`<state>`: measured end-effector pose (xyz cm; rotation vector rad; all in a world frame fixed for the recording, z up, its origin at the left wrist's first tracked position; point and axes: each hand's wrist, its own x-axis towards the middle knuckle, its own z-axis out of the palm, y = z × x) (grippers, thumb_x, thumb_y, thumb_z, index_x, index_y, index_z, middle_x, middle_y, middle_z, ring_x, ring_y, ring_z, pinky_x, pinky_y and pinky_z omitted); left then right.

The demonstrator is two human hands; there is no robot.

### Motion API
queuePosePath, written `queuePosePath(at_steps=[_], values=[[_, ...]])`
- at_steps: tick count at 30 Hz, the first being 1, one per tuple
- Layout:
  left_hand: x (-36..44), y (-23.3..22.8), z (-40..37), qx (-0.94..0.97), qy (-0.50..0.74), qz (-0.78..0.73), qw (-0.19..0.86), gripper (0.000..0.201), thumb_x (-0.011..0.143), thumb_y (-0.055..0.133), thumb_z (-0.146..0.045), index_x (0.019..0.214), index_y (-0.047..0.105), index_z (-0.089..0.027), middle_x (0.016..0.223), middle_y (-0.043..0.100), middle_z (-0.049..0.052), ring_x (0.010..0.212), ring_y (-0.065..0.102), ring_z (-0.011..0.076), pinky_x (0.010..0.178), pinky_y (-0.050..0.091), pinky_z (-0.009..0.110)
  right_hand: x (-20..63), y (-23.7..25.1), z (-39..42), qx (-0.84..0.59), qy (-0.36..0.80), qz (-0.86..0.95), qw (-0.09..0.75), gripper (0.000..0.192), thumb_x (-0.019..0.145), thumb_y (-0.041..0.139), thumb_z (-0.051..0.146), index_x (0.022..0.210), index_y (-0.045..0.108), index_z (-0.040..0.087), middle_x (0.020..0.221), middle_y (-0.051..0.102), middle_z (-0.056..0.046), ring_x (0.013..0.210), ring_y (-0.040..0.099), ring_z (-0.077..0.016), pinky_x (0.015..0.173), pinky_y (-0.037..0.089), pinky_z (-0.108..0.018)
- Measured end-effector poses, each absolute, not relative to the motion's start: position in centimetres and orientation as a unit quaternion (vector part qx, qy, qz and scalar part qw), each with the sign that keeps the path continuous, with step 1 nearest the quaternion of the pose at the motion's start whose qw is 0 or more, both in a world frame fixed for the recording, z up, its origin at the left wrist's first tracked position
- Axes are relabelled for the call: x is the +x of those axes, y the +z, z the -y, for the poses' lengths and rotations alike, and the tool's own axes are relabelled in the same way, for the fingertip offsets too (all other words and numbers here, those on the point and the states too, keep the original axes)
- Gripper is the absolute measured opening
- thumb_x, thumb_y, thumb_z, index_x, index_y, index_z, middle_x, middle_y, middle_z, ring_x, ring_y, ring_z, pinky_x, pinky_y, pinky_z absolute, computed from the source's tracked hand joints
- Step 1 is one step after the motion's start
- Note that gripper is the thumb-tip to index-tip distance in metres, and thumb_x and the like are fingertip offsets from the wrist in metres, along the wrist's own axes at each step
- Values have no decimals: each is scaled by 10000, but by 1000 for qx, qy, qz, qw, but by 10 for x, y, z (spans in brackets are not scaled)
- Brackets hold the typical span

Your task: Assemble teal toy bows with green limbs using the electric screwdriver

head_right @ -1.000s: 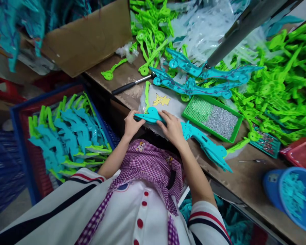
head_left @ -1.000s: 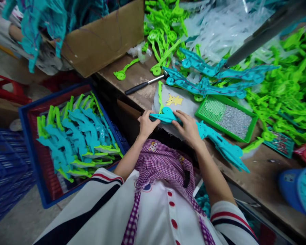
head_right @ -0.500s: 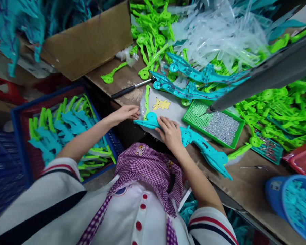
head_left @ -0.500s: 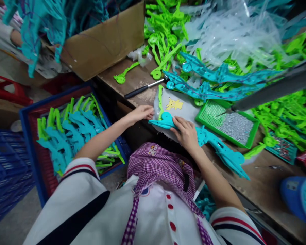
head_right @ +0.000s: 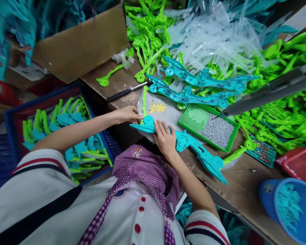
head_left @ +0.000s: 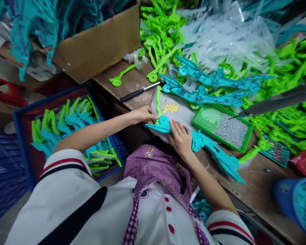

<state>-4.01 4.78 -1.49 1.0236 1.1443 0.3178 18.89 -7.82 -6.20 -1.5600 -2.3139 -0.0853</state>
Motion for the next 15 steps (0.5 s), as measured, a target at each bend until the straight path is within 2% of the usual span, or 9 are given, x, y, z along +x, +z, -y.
queuePosePath(at_steps=[2, 6, 9, 12, 15], values=[[-39, -9, -53, 448, 115, -506, 728, 292, 734, 865, -253, 844, 640, -102, 679, 681, 59, 563, 608, 109, 576, 468, 244, 191, -64, 77, -556, -46, 807, 195, 543, 1000, 493, 277, 1532, 430, 193, 1458, 577, -127, 1349, 555, -276, 1070, 392, -451], [-37, -3, -56, 428, 108, -428, 789, 255, 745, 822, -198, 952, 701, -112, 863, 740, 105, 735, 670, 157, 671, 502, 273, 195, -67, 77, -547, -65, 804, 223, 527, 994, 504, 263, 1516, 460, 204, 1434, 599, -123, 1344, 564, -263, 1078, 386, -437], [-32, -6, -53, 362, 101, -414, 829, 206, 745, 795, -190, 916, 718, -103, 876, 742, 117, 761, 664, 171, 728, 526, 306, 194, -67, 79, -550, -59, 802, 225, 512, 997, 504, 269, 1505, 476, 213, 1426, 605, -123, 1346, 563, -271, 1085, 387, -454], [-22, -11, -48, 346, 127, -438, 820, 252, 739, 816, -213, 958, 743, -112, 935, 752, 123, 768, 666, 168, 751, 534, 315, 191, -63, 80, -569, -37, 794, 211, 482, 1004, 482, 267, 1485, 505, 233, 1432, 599, -112, 1363, 550, -275, 1098, 393, -478], [-10, -15, -45, 354, 163, -476, 788, 312, 657, 866, -130, 947, 754, -114, 945, 757, 124, 786, 684, 173, 786, 546, 331, 189, -54, 82, -582, 16, 792, 186, 486, 1011, 460, 280, 1494, 491, 239, 1464, 570, -102, 1389, 524, -268, 1123, 397, -502]])
